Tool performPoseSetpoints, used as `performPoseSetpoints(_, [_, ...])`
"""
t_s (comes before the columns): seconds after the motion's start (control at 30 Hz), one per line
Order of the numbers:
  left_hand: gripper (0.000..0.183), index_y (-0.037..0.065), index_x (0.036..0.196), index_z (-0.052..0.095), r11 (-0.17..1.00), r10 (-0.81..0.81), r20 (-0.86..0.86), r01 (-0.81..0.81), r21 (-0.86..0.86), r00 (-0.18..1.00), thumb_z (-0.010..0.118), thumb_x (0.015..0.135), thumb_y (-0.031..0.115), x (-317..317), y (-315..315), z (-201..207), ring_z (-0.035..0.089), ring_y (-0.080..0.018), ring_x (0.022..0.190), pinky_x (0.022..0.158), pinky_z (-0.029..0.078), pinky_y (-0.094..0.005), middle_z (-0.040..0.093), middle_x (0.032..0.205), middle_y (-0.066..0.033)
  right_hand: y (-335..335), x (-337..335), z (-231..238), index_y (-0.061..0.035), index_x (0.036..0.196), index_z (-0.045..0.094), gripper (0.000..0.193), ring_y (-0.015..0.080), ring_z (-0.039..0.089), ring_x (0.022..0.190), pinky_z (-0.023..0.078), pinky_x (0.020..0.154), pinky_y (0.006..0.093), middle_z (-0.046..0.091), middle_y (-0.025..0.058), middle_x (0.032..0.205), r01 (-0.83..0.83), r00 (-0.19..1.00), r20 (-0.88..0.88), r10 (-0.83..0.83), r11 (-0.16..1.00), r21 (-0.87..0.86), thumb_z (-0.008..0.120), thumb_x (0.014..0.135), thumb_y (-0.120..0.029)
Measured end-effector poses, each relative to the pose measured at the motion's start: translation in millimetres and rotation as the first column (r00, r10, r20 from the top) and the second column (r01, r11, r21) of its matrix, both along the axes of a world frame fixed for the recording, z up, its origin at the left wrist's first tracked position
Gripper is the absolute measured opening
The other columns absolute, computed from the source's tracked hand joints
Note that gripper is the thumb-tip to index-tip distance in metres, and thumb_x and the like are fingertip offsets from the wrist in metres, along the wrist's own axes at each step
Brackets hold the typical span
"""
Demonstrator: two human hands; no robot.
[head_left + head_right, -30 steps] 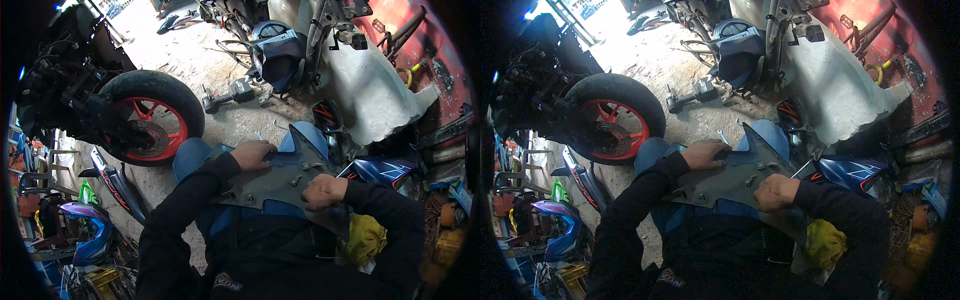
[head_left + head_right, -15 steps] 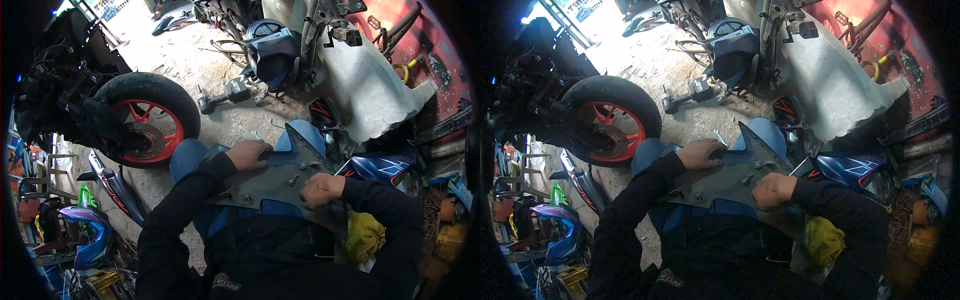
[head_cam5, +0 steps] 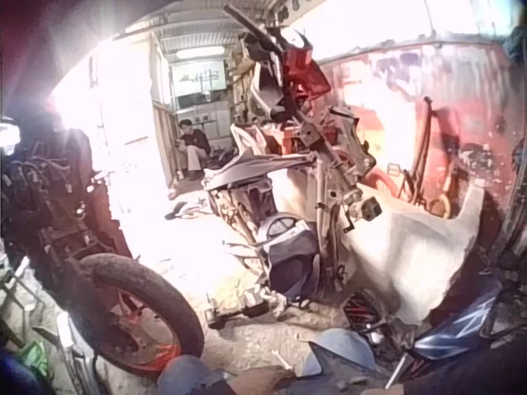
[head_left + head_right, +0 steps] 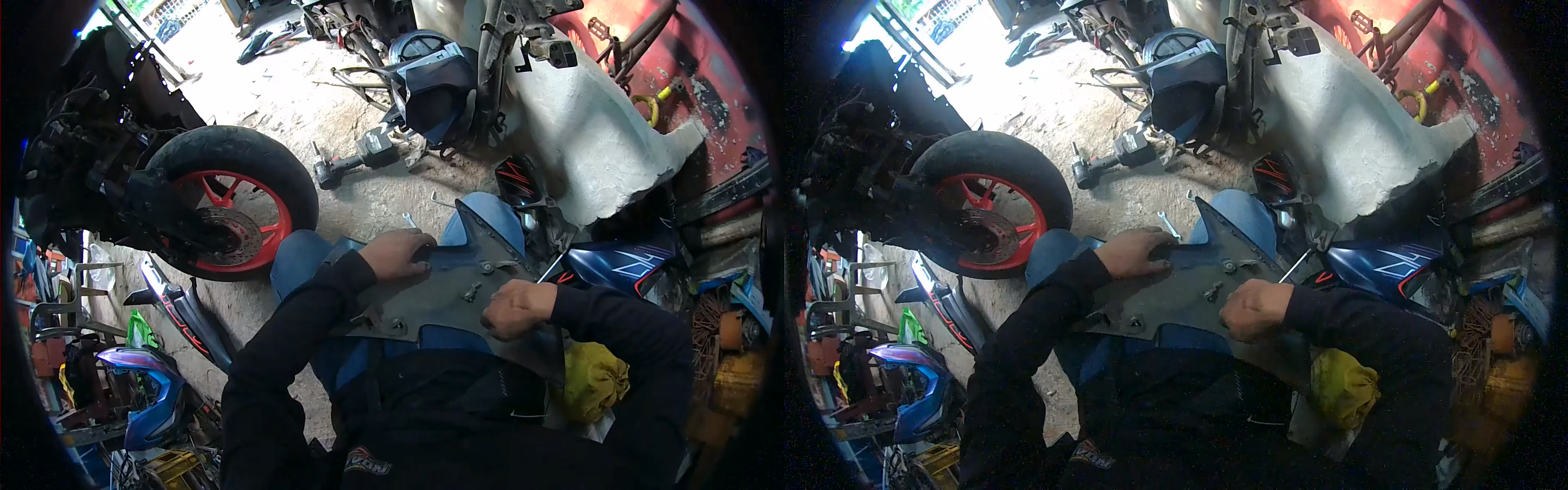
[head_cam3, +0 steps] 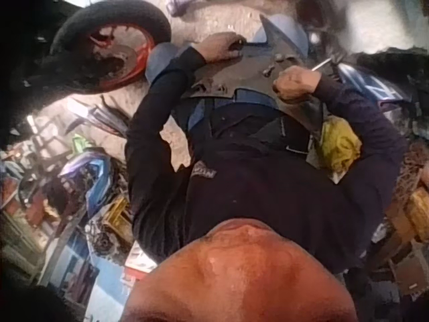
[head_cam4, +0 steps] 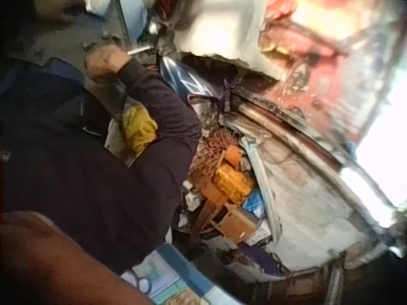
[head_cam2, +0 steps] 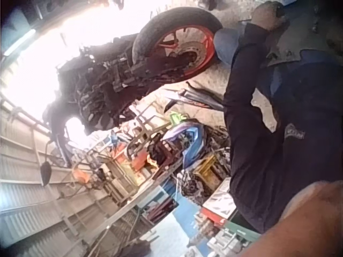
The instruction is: The person unscrews and removes components from plastic motorcycle fairings using a screwdriver while sitting in a garage.
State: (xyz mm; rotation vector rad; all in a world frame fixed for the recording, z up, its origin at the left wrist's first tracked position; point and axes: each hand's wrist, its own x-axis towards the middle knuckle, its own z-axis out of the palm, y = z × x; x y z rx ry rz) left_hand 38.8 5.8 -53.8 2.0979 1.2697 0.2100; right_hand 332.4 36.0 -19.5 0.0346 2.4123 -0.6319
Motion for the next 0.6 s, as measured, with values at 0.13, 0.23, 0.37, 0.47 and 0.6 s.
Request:
performPoseSetpoints(0.13, [0.051,0.003,0.126,0.056,1.000,0.006,0.032,-0.006,0.001,0.999,0.065,0.085,0.031,3,-1,-3,0.059,-0.0370,0.108,0.095,0.046,-0.0452,0.060,0.116,-0.0201,-4,-1,-3,-0.0085,0.076,0.068,0.020,0.0333,0.068,0.081,0.053,0.070,0.0413,0.069,0.0133,0.081,0.011,0.989,-0.150,-0.015,0.999,-0.030,0.060,0.080,-0.027])
performPoseSetpoints(0.23, [0.050,0.003,0.126,0.056,1.000,-0.002,0.035,0.002,-0.003,0.999,0.065,0.086,0.030,9,3,-1,0.058,-0.0377,0.109,0.096,0.045,-0.0452,0.060,0.116,-0.0209,1,26,-41,-0.0088,0.069,0.065,0.013,0.0319,0.065,0.071,0.050,0.062,0.0407,0.064,0.0127,0.073,0.076,0.964,-0.252,-0.085,0.996,-0.046,0.064,0.075,-0.021])
performPoseSetpoints(0.37, [0.050,0.004,0.127,0.055,0.999,0.000,0.025,0.001,-0.047,1.000,0.064,0.086,0.030,-4,-3,-1,0.058,-0.0383,0.109,0.096,0.045,-0.0452,0.061,0.116,-0.0217,0,-4,5,-0.0070,0.079,0.071,0.020,0.0325,0.069,0.084,0.055,0.071,0.0433,0.070,0.0152,0.085,-0.078,0.977,-0.190,0.092,0.994,0.081,0.060,0.078,-0.023])
performPoseSetpoints(0.47, [0.051,0.004,0.129,0.054,0.999,-0.024,0.025,0.025,-0.039,0.999,0.064,0.087,0.031,2,4,-3,0.059,-0.0386,0.109,0.095,0.045,-0.0454,0.061,0.116,-0.0225,-1,5,-20,-0.0062,0.079,0.071,0.021,0.0334,0.069,0.085,0.055,0.071,0.0445,0.071,0.0152,0.085,0.062,0.998,0.016,-0.062,0.998,0.002,0.059,0.078,-0.023])
performPoseSetpoints(0.6, [0.052,0.005,0.130,0.053,0.998,-0.030,-0.023,0.029,-0.059,0.999,0.064,0.088,0.034,3,2,10,0.060,-0.0389,0.107,0.093,0.046,-0.0461,0.062,0.114,-0.0235,-7,2,-7,-0.0073,0.079,0.072,0.020,0.0336,0.069,0.085,0.054,0.071,0.0445,0.071,0.0147,0.084,0.024,0.997,0.072,-0.029,0.997,0.073,0.059,0.078,-0.023])
